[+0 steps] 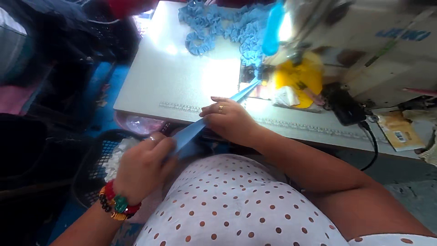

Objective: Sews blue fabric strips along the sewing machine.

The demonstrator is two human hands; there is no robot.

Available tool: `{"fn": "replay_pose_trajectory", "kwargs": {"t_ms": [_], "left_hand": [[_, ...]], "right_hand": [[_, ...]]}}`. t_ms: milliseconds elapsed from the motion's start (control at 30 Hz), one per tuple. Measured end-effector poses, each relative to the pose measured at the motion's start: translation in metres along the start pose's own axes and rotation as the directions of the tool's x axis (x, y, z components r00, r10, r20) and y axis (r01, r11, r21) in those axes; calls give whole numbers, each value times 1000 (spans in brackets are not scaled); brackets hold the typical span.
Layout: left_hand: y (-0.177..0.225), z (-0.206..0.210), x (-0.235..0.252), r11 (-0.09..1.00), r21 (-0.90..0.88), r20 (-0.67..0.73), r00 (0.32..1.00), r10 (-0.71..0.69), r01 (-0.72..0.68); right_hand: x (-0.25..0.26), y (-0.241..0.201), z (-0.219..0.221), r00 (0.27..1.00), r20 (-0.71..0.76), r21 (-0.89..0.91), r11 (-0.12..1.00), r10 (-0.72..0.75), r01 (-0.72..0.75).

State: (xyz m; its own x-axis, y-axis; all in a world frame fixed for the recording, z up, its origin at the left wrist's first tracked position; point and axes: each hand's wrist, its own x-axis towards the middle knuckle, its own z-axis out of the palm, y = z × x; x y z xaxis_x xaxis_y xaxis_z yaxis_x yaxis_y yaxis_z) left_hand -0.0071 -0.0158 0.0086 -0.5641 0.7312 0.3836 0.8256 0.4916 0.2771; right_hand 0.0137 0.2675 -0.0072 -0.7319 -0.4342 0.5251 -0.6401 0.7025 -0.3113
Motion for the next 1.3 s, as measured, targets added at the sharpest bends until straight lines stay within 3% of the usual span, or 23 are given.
{"fn": "replay_pose_trajectory", "kwargs": {"t_ms": [100,267,533,633,733,867,933,1033,1200,1300], "left_hand": [[-1,-5,-2,994,-103,-113,993,26,-37],[3,-5,-1,992,-117,-240,971,13,-42],[9,-13,2,985,-120,-289,953,87,-126],[11,-18,0,969,-116,-234,954,188,-220],[16,-23,-1,936,-258,-46,971,236,-240],[14,-28,3,803,-591,297,904,308,-80],[8,-21,3,744,-668,376,872,314,20],[1,-7,3,709,-694,413,875,253,122],[2,39,8,877,-481,292,947,135,23],[10,48,18,912,-407,222,974,39,56]], "right_hand": [[0,0,-11,1000,-22,49,999,18,-17],[-5,-4,-14,990,-130,53,997,64,-57],[-5,-12,-25,978,-195,-40,995,77,-87],[-10,-22,-37,992,-125,-181,982,26,-49],[-24,-44,-58,1000,0,-325,946,17,-16],[-73,-66,-71,995,26,-383,920,96,-79],[-103,-66,-63,987,10,-319,937,158,-146],[-139,-56,-38,974,-13,-243,944,228,-225],[-148,-23,-26,963,-82,-237,933,258,-271],[-139,2,-34,973,-85,-270,935,213,-228]]}}
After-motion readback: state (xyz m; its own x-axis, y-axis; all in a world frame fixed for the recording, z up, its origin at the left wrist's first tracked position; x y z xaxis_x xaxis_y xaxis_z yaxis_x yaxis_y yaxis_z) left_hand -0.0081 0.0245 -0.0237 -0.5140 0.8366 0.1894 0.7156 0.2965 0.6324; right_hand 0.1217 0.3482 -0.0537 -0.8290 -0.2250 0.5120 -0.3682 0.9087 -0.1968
